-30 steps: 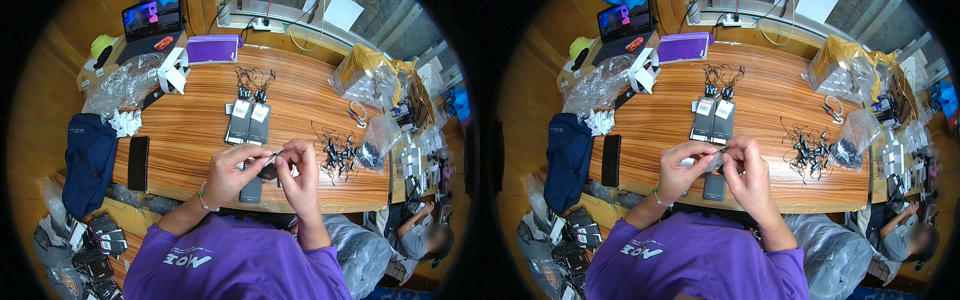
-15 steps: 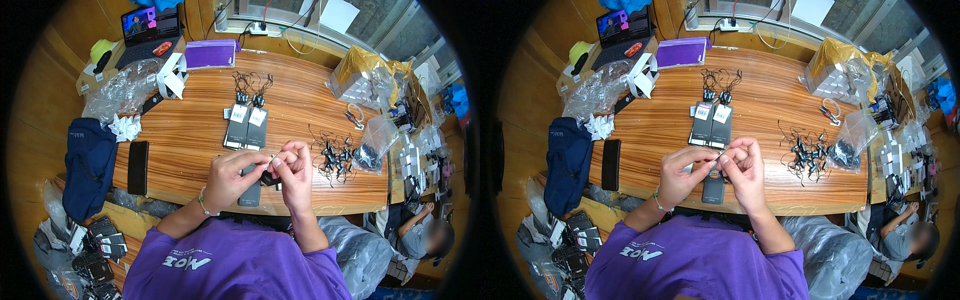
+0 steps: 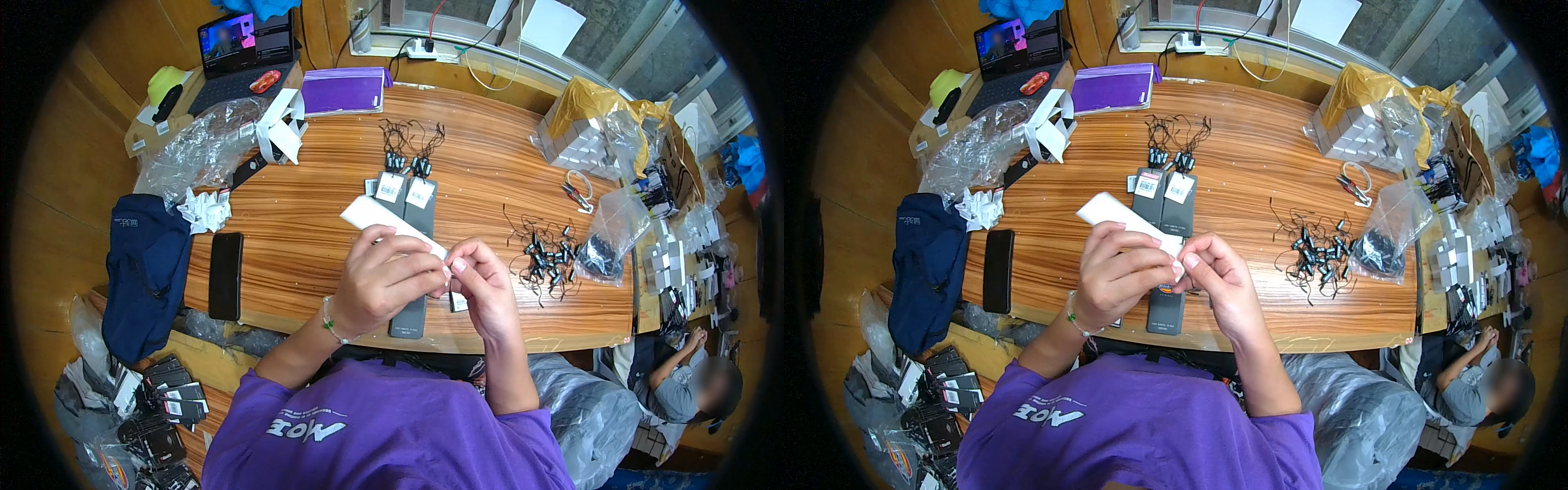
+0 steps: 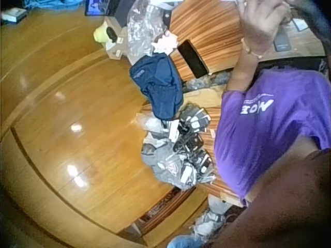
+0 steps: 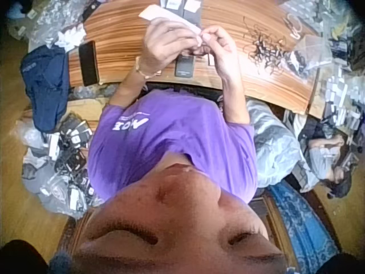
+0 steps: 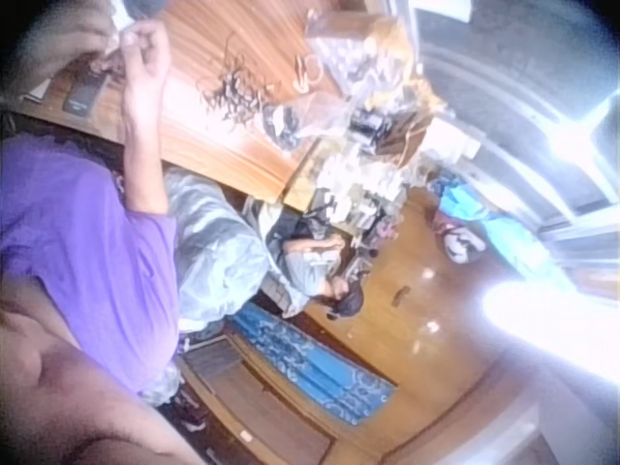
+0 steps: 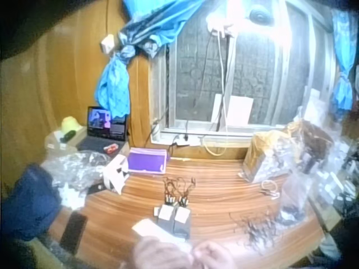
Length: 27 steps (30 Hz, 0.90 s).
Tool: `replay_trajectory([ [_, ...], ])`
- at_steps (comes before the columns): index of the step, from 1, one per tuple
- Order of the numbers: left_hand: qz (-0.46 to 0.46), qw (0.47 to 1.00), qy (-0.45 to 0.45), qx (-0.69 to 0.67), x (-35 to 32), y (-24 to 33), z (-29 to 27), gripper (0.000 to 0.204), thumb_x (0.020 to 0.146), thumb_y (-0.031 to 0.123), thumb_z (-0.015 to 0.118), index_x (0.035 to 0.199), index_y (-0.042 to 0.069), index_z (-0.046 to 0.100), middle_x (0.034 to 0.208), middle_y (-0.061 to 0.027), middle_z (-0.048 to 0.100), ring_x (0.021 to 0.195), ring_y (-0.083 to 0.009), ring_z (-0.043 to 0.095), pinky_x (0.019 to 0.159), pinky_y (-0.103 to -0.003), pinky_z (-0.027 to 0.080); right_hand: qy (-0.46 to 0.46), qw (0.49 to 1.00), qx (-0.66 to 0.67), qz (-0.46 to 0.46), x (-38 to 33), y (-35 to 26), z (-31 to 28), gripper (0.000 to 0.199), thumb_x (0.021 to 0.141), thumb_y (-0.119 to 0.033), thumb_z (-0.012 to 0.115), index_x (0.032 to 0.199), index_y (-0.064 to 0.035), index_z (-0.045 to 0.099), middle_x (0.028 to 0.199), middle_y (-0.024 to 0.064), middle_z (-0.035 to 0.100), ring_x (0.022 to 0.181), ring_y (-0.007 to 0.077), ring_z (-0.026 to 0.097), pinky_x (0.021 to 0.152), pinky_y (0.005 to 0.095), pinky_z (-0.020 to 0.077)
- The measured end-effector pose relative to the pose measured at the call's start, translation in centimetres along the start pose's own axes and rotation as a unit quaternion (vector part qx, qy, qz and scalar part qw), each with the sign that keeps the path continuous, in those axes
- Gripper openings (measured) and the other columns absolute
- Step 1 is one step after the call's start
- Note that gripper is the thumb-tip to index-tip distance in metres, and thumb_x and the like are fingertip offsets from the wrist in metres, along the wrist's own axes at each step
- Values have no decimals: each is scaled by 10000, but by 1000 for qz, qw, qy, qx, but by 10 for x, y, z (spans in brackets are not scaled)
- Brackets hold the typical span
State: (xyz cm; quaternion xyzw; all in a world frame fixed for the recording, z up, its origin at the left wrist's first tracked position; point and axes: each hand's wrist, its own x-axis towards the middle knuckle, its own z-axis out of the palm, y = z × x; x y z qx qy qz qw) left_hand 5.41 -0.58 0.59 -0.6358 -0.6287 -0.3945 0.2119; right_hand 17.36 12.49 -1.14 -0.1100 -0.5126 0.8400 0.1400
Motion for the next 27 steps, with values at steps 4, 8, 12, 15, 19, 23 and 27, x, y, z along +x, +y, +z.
replay_trajectory([
  [4, 10, 999, -18, -42, -1, 1, 2, 138, 647, 115, 622, 783, 123, 642, 837, 28, 621, 802, -138, 595, 696, -314, 446, 87, 991, 51, -91, 3, 3, 6, 85, 906, -148, 479, 920, -65, 491, 963, 46, 517, 900, 122, 503, 789, 278, 423],
  [8, -23, 996, 5, -81, -6, -2, 7, 140, 643, 82, 633, 781, 99, 629, 818, -6, 627, 751, -172, 608, 623, -291, 468, 108, 957, 133, -233, 10, -14, -1, 78, 919, -163, 459, 922, -86, 448, 886, 65, 483, 768, 134, 449, 691, 267, 393],
  [12, -79, 982, 50, -161, -15, -4, 17, 132, 678, 6, 674, 785, 52, 613, 792, -72, 642, 713, -197, 615, 583, -277, 475, 23, 947, 147, -286, 15, -26, -2, 99, 935, -185, 421, 946, -90, 399, 678, 51, 449, 580, 129, 378, 559, 270, 331],
  [15, -155, 960, 46, -229, -17, -4, 22, 182, 666, -12, 674, 814, 51, 589, 808, -57, 629, 702, -222, 616, 624, -321, 488, -10, 944, 212, -253, 19, -25, 3, 97, 935, -190, 415, 945, -95, 394, 652, 36, 428, 555, 119, 348, 530, 266, 312],
  [19, -214, 938, 34, -271, -20, -5, 30, 178, 686, -15, 663, 842, 32, 592, 872, -85, 618, 772, -228, 611, 684, -313, 489, -6, 928, 315, -200, 23, -20, 3, 77, 931, -171, 414, 958, -101, 401, 660, 25, 417, 568, 109, 350, 544, 255, 319],
  [23, -232, 929, 24, -287, -15, -1, 32, 190, 682, 14, 685, 854, 34, 606, 952, -100, 594, 853, -216, 595, 726, -302, 481, 6, 923, 332, -192, 25, -17, 4, 78, 931, -170, 413, 965, -100, 405, 671, 23, 422, 582, 111, 359, 554, 253, 323],
  [27, -247, 933, 8, -262, -16, 2, 37, 190, 682, 51, 706, 850, 36, 618, 978, -93, 580, 872, -222, 588, 735, -300, 478, 8, 925, 329, -190, 24, -17, 6, 80, 933, -171, 407, 963, -96, 409, 672, 23, 423, 580, 113, 361, 554, 255, 326],
])
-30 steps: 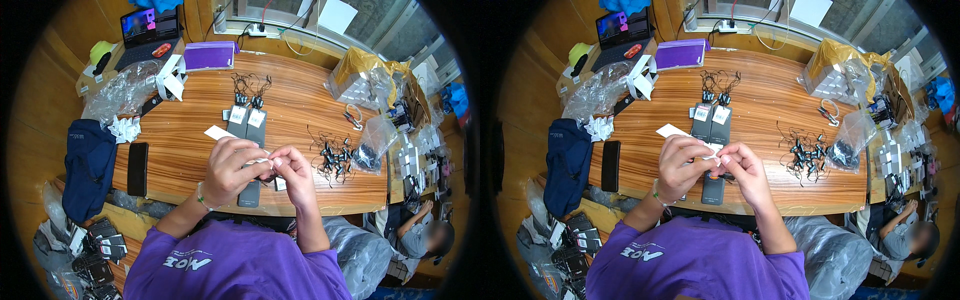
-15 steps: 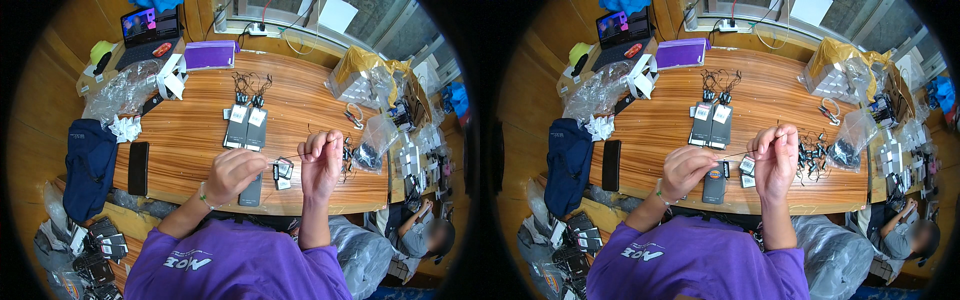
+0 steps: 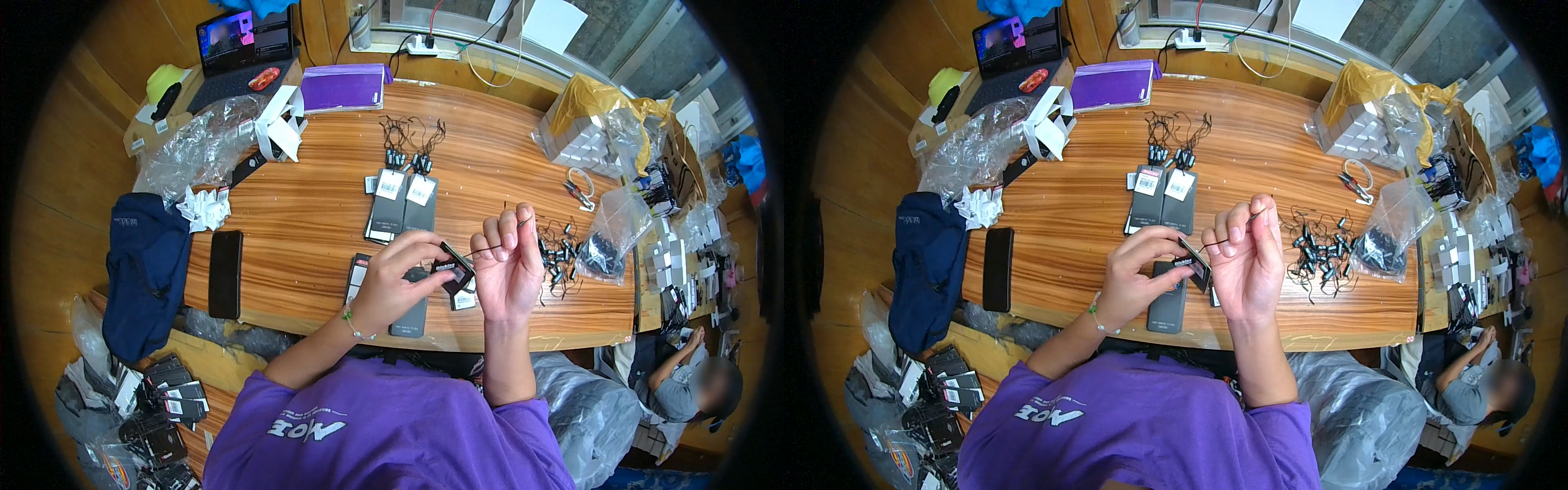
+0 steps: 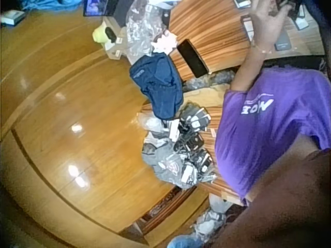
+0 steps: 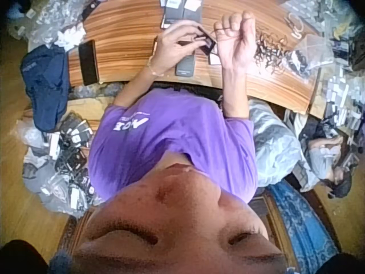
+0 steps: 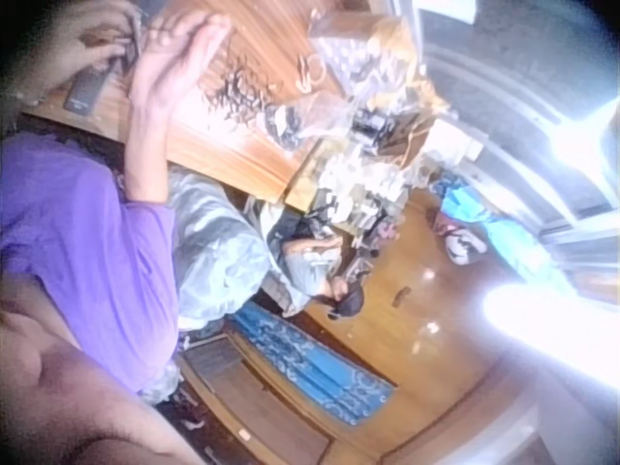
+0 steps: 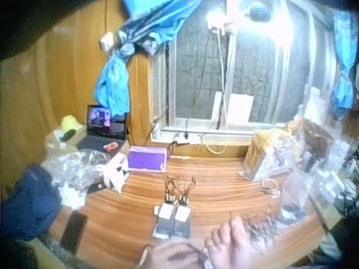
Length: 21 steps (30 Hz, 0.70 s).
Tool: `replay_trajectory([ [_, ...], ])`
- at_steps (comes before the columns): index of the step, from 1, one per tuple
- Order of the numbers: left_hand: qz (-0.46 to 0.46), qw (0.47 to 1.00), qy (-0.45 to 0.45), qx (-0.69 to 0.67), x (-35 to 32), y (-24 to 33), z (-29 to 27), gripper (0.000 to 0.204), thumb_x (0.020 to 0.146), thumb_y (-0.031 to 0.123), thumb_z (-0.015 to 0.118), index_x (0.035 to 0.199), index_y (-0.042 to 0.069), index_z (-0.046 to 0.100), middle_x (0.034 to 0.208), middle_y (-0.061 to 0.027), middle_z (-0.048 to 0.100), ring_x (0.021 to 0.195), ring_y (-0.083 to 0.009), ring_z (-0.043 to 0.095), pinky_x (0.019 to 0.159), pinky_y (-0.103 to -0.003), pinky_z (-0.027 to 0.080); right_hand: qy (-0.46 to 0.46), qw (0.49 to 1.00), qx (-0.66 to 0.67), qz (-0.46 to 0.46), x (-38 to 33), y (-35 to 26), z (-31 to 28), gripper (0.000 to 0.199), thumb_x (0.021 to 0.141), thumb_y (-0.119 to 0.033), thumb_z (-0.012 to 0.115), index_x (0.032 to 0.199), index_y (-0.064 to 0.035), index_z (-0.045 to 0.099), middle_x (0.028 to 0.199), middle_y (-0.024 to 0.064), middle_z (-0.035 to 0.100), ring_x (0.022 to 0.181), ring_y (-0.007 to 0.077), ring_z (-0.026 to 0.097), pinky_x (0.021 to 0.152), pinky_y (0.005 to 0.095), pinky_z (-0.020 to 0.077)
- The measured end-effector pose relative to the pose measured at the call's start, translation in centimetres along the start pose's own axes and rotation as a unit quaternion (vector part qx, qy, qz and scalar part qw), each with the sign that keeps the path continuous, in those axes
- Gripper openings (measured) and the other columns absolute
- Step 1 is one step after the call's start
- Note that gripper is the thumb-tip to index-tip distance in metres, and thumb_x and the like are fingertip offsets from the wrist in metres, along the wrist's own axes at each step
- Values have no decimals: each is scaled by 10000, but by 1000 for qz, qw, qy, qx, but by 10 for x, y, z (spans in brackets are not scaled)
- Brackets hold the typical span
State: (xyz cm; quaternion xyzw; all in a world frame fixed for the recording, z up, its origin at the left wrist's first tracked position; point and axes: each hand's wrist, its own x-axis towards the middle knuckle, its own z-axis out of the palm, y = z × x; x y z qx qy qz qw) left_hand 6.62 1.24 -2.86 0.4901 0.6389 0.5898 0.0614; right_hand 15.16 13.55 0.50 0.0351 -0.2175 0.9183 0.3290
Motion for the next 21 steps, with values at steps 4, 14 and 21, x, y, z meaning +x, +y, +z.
replay_trajectory([
  [4, 11, 1000, 26, 14, 3, 5, -1, 181, 672, 17, 703, 841, 17, 638, 959, -115, 594, 885, -205, 582, 761, -296, 468, -19, 998, -53, -21, -1, -4, -1, 76, 923, -146, 436, 957, -78, 430, 681, 27, 443, 575, 108, 375, 563, 257, 340],
  [14, -24, 996, 64, -64, 10, 11, -16, 108, 772, 44, 635, 876, 18, 646, 786, -63, 598, 729, -164, 576, 638, -264, 456, -62, 860, -506, -17, -18, -3, 4, 203, 824, 31, 541, 1007, -3, 462, 836, 44, 540, 726, 86, 531, 657, 210, 420],
  [21, -102, 978, 46, -176, 7, 11, -17, 109, 812, 58, 612, 902, 7, 647, 800, -54, 590, 709, -104, 541, 608, -217, 421, -107, 781, -614, -41, -19, 1, 3, 239, 787, 49, 575, 995, 19, 461, 855, 85, 561, 744, 135, 608, 653, 246, 469],
])
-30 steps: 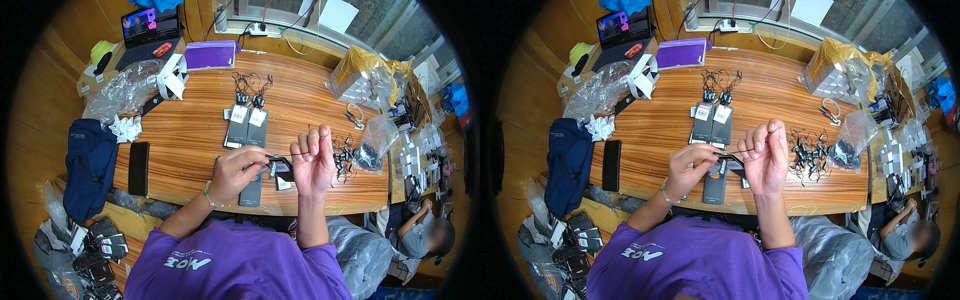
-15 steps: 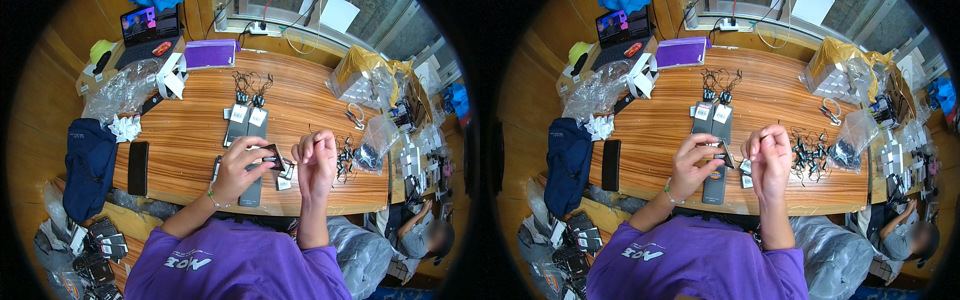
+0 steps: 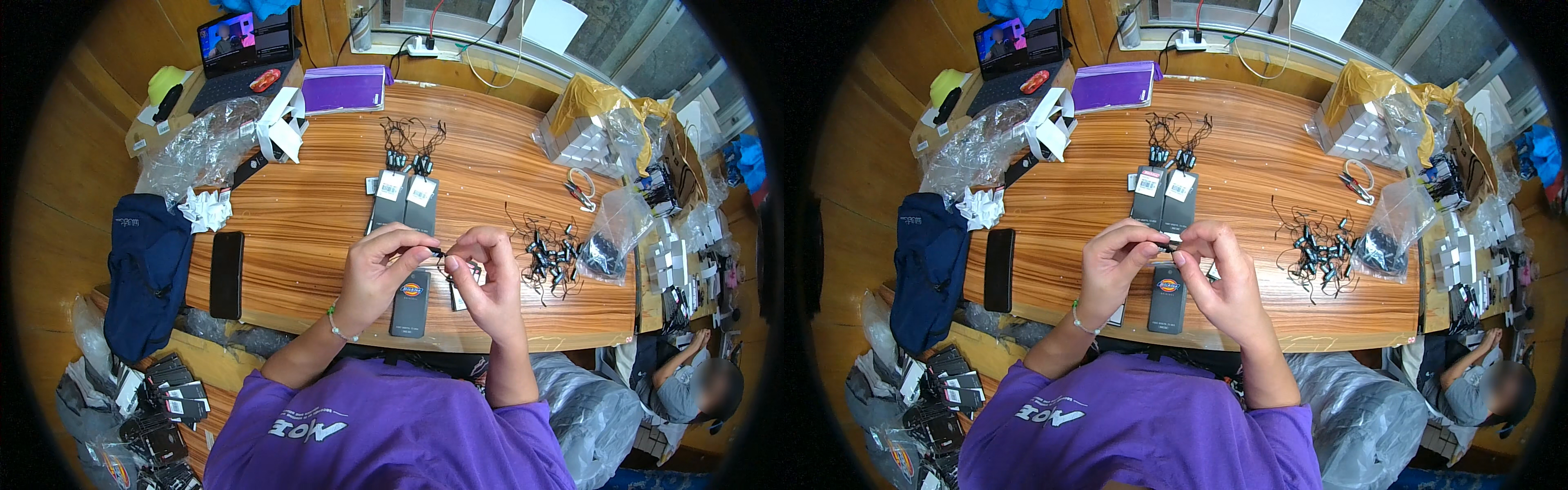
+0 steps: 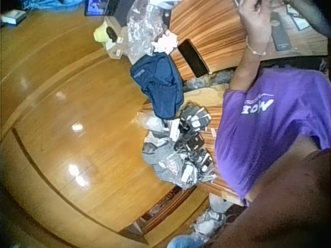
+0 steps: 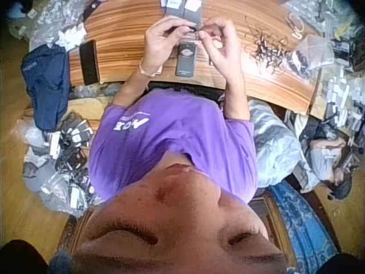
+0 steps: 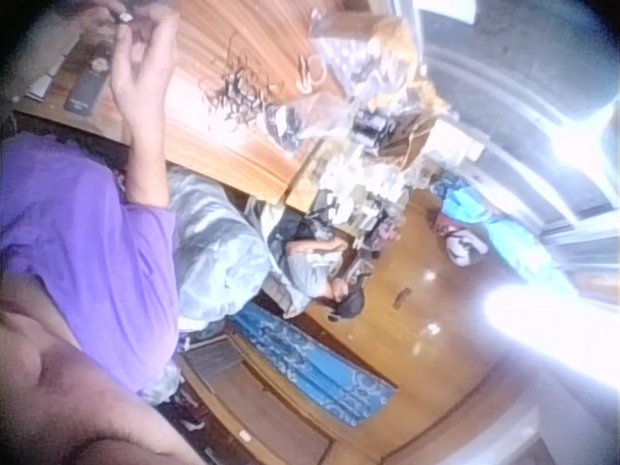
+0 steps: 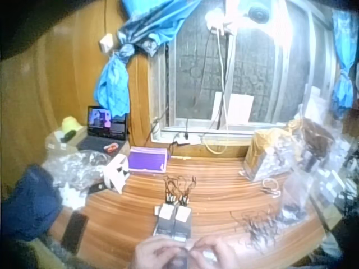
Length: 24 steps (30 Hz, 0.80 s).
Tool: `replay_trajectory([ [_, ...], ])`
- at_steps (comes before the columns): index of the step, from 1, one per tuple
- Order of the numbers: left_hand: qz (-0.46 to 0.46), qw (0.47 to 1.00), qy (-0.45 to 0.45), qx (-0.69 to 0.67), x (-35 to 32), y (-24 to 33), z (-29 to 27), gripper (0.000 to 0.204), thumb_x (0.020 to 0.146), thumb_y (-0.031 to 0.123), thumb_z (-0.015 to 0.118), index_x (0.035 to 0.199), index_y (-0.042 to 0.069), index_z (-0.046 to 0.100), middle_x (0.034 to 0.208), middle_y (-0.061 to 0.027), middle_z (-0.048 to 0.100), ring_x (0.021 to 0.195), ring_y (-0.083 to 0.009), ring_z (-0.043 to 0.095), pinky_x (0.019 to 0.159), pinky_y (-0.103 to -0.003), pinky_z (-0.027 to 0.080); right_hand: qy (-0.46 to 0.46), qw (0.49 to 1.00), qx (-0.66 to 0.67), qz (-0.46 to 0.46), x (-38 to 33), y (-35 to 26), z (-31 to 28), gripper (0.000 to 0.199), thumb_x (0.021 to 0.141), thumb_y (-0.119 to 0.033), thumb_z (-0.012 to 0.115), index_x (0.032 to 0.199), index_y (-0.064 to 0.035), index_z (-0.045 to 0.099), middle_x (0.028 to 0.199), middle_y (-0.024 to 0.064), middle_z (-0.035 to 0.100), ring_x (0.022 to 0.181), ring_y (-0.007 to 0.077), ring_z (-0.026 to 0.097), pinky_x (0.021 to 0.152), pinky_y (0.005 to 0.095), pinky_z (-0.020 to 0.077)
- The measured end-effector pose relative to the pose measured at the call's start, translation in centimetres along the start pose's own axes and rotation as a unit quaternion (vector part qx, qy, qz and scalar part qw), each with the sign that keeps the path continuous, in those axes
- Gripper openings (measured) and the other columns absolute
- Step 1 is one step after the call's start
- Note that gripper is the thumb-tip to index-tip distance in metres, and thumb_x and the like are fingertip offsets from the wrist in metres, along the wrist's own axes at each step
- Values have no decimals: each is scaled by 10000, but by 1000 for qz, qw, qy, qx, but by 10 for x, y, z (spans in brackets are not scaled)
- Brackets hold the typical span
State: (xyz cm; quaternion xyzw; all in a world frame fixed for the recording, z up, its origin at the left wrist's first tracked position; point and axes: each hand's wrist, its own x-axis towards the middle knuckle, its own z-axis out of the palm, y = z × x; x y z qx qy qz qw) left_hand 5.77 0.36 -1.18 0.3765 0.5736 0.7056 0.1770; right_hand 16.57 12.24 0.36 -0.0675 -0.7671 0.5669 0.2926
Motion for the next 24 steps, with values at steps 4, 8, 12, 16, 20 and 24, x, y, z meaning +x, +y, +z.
replay_trajectory([
  [4, -14, 999, -27, 13, 0, 2, -3, 111, 820, 52, 603, 901, -14, 640, 860, -67, 589, 791, -118, 558, 686, -220, 444, -8, 1000, 0, 10, 0, -2, 0, 236, 787, 51, 572, 989, 14, 456, 844, 84, 567, 752, 134, 617, 638, 244, 470],
  [8, -43, 998, -34, -5, 1, 1, -4, 107, 813, 40, 607, 898, -12, 646, 848, -68, 593, 793, -120, 556, 692, -224, 439, -3, 1000, 4, 15, -2, 1, -2, 228, 790, 54, 565, 983, 11, 453, 823, 75, 569, 747, 131, 616, 630, 241, 467],
  [12, -51, 998, -33, -22, 2, -1, -4, 104, 812, 30, 605, 896, -13, 647, 840, -69, 597, 787, -118, 556, 684, -223, 440, -1, 1000, -16, 6, 0, -1, -2, 224, 792, 54, 561, 982, 8, 453, 805, 69, 571, 739, 128, 615, 619, 236, 462],
  [16, -58, 998, -37, -12, 2, -2, -5, 104, 802, 32, 616, 888, -12, 655, 819, -66, 599, 765, -114, 553, 660, -222, 434, -13, 999, -40, -2, 1, 0, -4, 221, 797, 39, 558, 988, 3, 452, 740, 70, 562, 683, 129, 595, 587, 239, 449],
  [20, -59, 993, -86, 59, 5, 5, -9, 110, 790, 43, 630, 881, -8, 665, 779, -52, 595, 726, -102, 539, 634, -219, 420, -63, 996, -62, 32, 0, -3, -8, 238, 806, 22, 552, 1011, -3, 434, 682, 72, 540, 615, 138, 549, 562, 253, 438],
  [24, -113, 981, -143, 70, 10, 6, -17, 119, 788, 58, 635, 884, -5, 667, 762, -39, 589, 710, -85, 527, 626, -216, 415, -99, 992, -48, 67, 0, 3, -9, 256, 819, 14, 546, 1036, -8, 411, 691, 68, 536, 644, 134, 531, 599, 262, 436],
])
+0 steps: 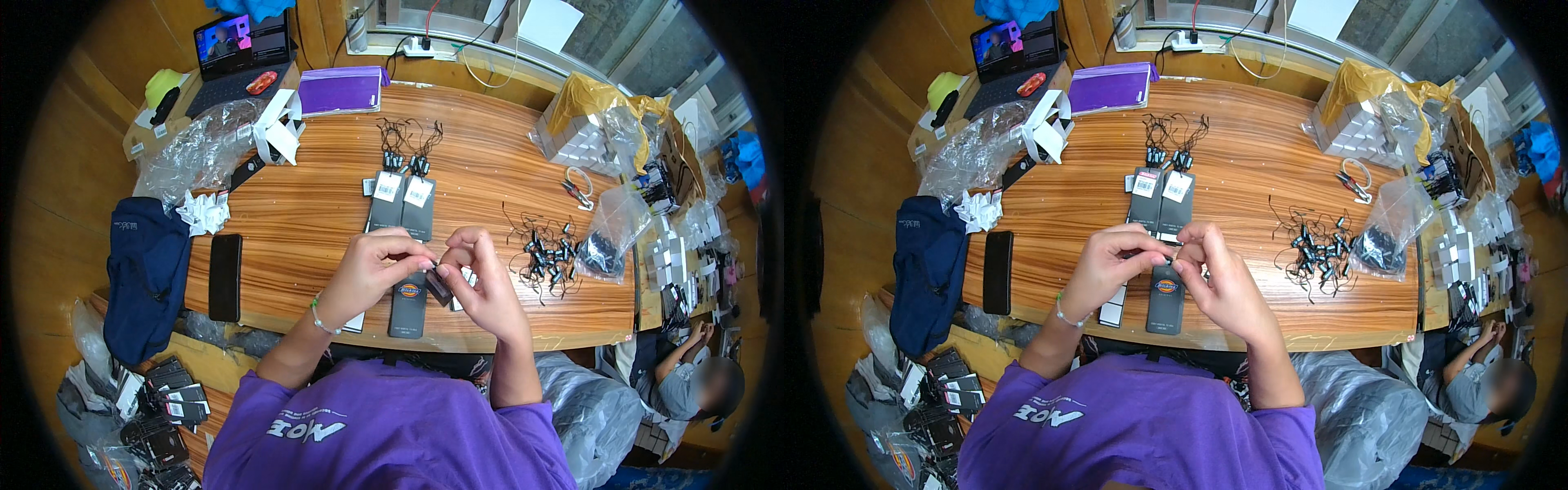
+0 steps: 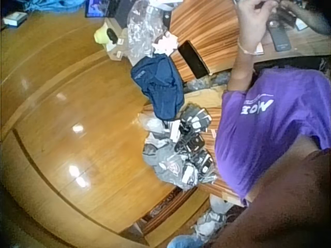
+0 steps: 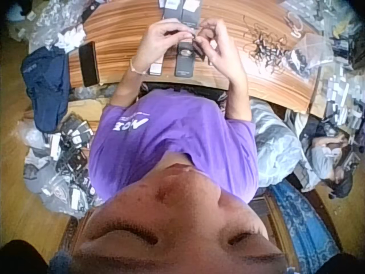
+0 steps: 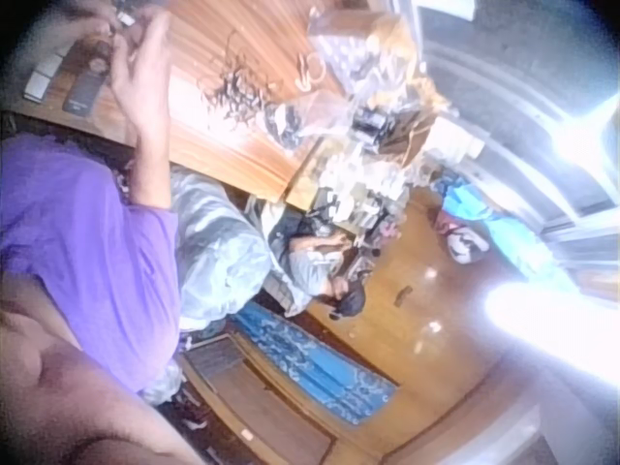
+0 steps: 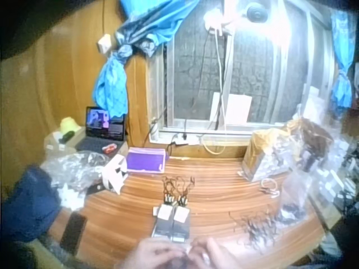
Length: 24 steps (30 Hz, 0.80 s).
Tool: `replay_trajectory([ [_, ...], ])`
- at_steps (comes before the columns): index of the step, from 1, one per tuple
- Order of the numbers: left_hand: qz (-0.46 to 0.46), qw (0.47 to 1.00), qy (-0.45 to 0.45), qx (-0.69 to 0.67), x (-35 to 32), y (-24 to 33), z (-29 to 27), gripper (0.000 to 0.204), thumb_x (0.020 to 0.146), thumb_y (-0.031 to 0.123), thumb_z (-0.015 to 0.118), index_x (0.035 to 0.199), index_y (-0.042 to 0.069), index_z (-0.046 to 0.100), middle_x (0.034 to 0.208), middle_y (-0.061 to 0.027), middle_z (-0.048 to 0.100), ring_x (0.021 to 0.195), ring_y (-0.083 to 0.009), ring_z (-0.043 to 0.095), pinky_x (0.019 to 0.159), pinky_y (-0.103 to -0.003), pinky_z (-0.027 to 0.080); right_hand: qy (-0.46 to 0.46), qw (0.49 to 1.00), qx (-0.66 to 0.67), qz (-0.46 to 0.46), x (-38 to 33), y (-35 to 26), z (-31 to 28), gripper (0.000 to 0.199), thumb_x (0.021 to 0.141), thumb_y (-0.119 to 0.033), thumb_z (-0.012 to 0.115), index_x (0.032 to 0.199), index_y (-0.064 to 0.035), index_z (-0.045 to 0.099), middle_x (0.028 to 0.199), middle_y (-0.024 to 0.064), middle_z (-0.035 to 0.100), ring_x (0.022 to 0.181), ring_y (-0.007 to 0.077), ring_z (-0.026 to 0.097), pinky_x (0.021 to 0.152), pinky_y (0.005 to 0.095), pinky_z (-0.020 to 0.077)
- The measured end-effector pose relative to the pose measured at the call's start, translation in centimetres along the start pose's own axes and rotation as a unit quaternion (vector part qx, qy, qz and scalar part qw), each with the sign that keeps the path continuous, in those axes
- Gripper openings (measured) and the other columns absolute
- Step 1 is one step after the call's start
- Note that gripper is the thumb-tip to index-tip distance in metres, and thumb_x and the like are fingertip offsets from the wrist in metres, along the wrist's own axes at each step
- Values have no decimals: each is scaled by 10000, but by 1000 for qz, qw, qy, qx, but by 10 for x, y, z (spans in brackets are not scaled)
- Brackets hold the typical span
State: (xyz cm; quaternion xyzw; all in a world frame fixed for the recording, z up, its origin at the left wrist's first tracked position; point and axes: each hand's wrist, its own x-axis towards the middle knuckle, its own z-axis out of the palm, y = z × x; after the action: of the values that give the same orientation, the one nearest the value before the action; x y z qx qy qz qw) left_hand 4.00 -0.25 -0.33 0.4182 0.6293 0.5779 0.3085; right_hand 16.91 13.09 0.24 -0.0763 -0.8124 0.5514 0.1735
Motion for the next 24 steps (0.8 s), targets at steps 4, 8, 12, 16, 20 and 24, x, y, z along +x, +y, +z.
replay_trajectory([
  [4, -27, 996, -9, -86, 0, -6, 0, 115, 790, 57, 640, 884, -8, 658, 775, -30, 600, 711, -71, 530, 630, -203, 423, -2, 993, 112, 26, -1, 5, 3, 248, 833, -3, 542, 1038, -16, 404, 729, 52, 542, 719, 120, 526, 671, 259, 425],
  [8, -41, 978, 31, -203, -2, -8, 6, 110, 786, 36, 644, 885, -14, 637, 784, -34, 619, 697, -68, 546, 631, -193, 444, 22, 973, 227, 26, 2, 8, 2, 257, 837, -6, 533, 1052, -36, 396, 837, 47, 530, 800, 115, 492, 746, 252, 397],
  [12, -25, 974, 40, -219, -2, -12, 10, 114, 781, 28, 649, 883, -17, 628, 768, -45, 624, 683, -70, 557, 623, -193, 458, 12, 969, 245, -26, 3, 24, 8, 291, 835, -3, 531, 1081, -58, 386, 935, 47, 481, 868, 114, 444, 806, 254, 362],
  [16, -23, 967, 45, -248, -2, -12, 14, 104, 778, 34, 654, 868, -13, 631, 757, -46, 622, 678, -70, 559, 618, -191, 462, 5, 945, 324, -40, 5, 31, 14, 309, 843, -25, 541, 1104, -64, 380, 943, 40, 456, 878, 114, 432, 818, 258, 353],
  [20, -27, 968, 39, -246, -2, -10, 16, 98, 778, 43, 657, 858, -6, 632, 759, -45, 624, 679, -70, 561, 619, -191, 464, -16, 926, 375, -35, 5, 33, 17, 328, 849, -40, 545, 1127, -63, 373, 949, 38, 451, 890, 119, 437, 829, 261, 353],
  [24, -22, 965, 46, -255, -1, -11, 18, 88, 775, 43, 660, 846, -2, 633, 762, -44, 626, 680, -76, 565, 626, -193, 465, -18, 929, 367, -34, 4, 35, 19, 280, 885, -122, 517, 1123, -54, 386, 983, 41, 458, 929, 127, 442, 845, 262, 353],
])
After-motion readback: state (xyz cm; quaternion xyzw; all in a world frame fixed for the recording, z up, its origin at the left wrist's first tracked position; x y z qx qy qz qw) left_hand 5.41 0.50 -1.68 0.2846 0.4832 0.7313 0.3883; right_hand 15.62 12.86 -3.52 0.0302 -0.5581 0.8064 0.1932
